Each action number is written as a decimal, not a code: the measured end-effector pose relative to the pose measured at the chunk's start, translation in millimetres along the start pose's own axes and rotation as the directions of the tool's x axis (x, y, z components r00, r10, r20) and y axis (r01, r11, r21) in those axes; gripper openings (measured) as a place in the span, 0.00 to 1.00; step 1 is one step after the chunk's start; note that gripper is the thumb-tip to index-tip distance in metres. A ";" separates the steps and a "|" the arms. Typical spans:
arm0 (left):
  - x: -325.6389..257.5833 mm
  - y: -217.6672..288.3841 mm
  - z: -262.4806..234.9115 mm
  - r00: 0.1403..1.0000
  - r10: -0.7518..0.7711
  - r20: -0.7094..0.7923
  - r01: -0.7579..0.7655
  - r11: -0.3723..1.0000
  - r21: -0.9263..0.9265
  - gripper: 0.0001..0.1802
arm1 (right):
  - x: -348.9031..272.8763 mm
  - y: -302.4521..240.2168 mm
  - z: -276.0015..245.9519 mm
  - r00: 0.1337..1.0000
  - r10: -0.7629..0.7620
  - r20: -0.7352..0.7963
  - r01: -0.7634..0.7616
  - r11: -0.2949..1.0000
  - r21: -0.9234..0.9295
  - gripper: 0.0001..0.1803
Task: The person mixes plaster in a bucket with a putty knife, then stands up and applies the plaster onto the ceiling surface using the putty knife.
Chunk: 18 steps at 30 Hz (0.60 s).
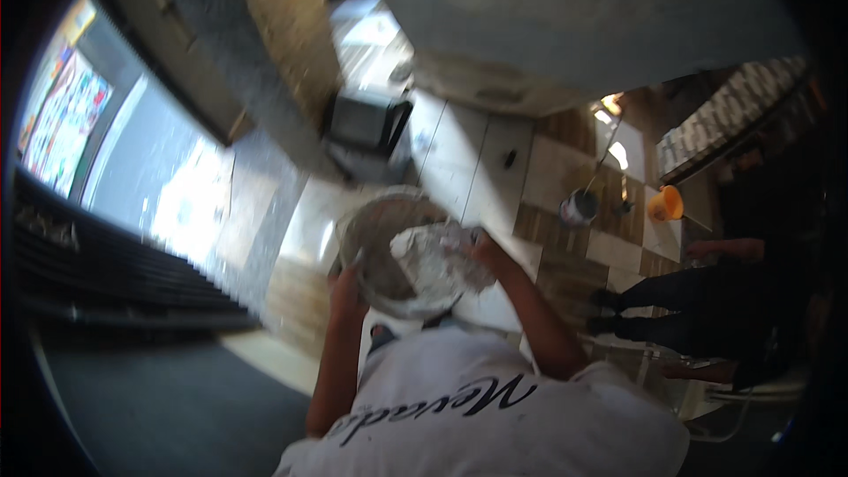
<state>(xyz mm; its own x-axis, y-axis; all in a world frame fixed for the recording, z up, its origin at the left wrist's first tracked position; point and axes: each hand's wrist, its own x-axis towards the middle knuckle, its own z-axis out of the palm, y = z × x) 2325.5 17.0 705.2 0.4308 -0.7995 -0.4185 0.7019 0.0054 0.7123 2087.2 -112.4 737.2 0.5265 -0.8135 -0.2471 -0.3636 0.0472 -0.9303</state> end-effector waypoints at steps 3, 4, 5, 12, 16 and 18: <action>23.6 -1.4 30.3 0.996 -0.037 0.082 0.041 0.998 -0.050 0.22 | -4.1 -7.3 -11.6 0.989 -0.066 -0.133 0.106 0.941 0.320 0.20; 33.4 -0.1 40.4 0.992 0.035 0.122 -0.030 0.999 -0.038 0.22 | 0.3 -11.9 -18.6 0.961 -0.028 -0.276 0.149 0.892 0.428 0.17; 41.2 0.7 49.2 0.990 0.022 0.138 -0.021 1.000 -0.010 0.23 | 1.4 -15.7 -23.4 0.913 0.103 -0.396 0.140 0.830 0.540 0.15; 76.4 14.3 84.2 0.984 0.008 0.181 0.000 0.999 -0.044 0.24 | 98.7 -80.7 -134.2 0.370 -0.155 -0.916 0.579 0.810 0.096 0.15; 59.3 24.5 63.7 0.981 -0.049 0.187 0.074 0.989 -0.126 0.25 | 150.1 -96.6 -171.0 -0.075 -0.116 -0.990 0.610 0.780 -0.138 0.17; 50.5 28.6 46.0 0.985 -0.059 0.161 0.077 0.991 -0.108 0.26 | 160.6 -97.0 -181.5 -0.112 -0.133 -0.985 0.613 0.771 -0.174 0.16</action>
<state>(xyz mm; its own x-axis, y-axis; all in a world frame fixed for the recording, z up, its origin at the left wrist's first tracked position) 2341.2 -50.8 730.4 0.2920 -0.8847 -0.3634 0.7898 0.0088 0.6133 2067.5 -352.8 836.9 -0.7673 -0.4860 0.4185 -0.0916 -0.5628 -0.8215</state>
